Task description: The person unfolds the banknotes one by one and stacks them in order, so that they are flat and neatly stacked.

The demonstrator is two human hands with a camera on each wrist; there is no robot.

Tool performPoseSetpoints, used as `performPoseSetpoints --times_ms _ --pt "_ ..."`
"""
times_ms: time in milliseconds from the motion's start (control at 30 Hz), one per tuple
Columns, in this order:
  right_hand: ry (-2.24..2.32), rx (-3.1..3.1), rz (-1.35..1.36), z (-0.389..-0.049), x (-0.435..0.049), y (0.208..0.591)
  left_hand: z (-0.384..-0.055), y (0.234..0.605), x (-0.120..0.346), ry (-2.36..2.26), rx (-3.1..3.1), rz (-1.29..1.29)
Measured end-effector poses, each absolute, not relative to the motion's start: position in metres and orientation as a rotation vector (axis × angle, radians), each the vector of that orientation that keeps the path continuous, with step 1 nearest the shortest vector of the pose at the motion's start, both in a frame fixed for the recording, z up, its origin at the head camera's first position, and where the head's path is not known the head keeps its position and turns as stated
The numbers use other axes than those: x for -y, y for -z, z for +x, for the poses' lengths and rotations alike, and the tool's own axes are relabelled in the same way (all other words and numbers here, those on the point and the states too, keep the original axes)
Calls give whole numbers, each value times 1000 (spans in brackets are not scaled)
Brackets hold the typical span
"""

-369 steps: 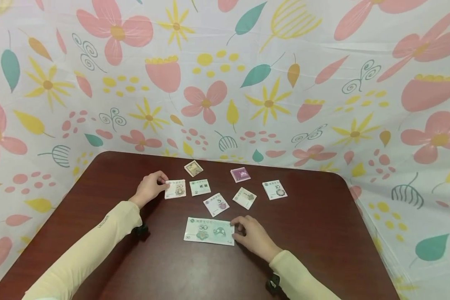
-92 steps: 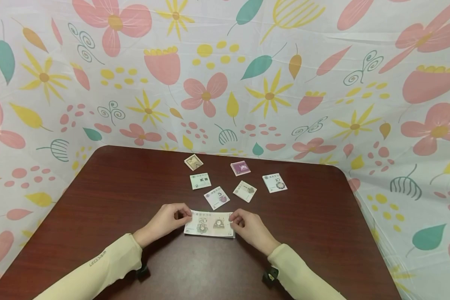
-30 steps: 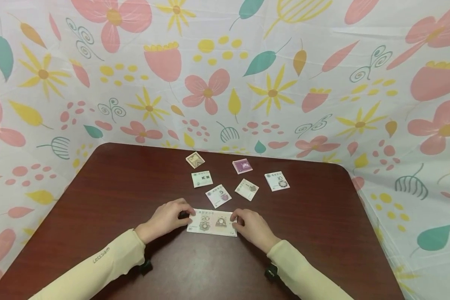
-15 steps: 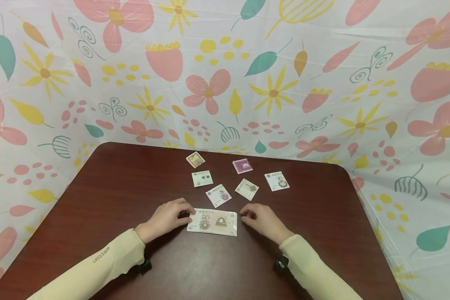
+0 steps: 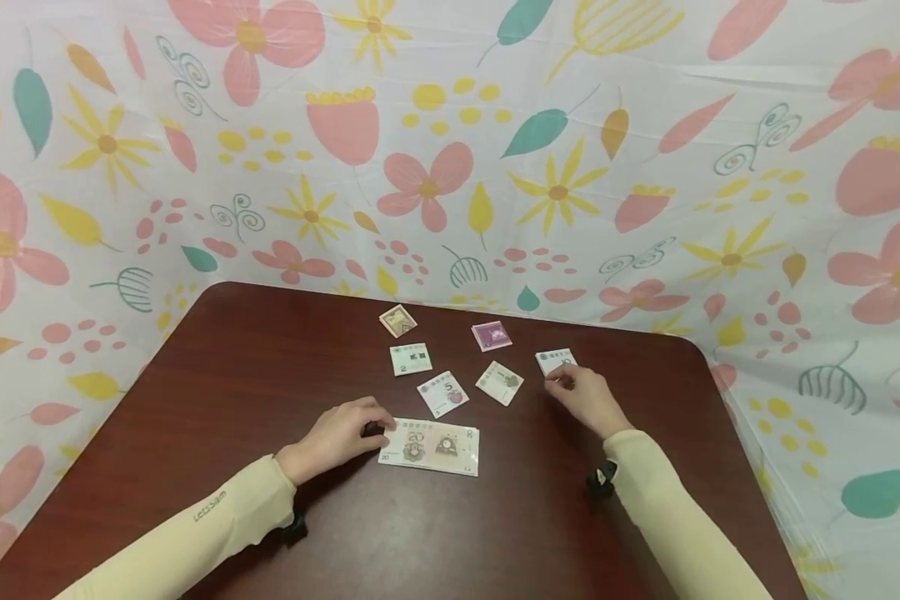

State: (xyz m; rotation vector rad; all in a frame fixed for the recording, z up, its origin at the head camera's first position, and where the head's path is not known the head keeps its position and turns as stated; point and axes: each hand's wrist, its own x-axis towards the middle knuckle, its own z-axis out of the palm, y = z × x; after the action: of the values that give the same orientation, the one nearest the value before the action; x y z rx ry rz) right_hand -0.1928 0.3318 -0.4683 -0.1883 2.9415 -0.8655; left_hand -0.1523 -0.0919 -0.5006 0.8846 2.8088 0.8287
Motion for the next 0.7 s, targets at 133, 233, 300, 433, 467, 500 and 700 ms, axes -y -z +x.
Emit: performPoseSetpoints --times_ms 133,233,300,433,467,500,700 --pt "875 -2996 -119 -201 -345 474 -153 501 92 -816 -2809 890" --pt "864 -3038 -46 -203 -350 478 -153 501 92 -820 -2812 890" --pt "848 -3054 13 -204 -352 479 -153 501 92 -825 -2812 892" --pt "800 -3045 118 -205 -354 479 -152 500 92 -835 -2802 895" --pt "786 -3035 133 -205 -355 479 -152 500 92 -835 -2801 893" --pt "770 -3025 142 -205 -356 479 -152 500 92 -835 -2799 891" --pt "695 -2989 180 -208 -358 480 -152 498 92 -834 -2800 886"
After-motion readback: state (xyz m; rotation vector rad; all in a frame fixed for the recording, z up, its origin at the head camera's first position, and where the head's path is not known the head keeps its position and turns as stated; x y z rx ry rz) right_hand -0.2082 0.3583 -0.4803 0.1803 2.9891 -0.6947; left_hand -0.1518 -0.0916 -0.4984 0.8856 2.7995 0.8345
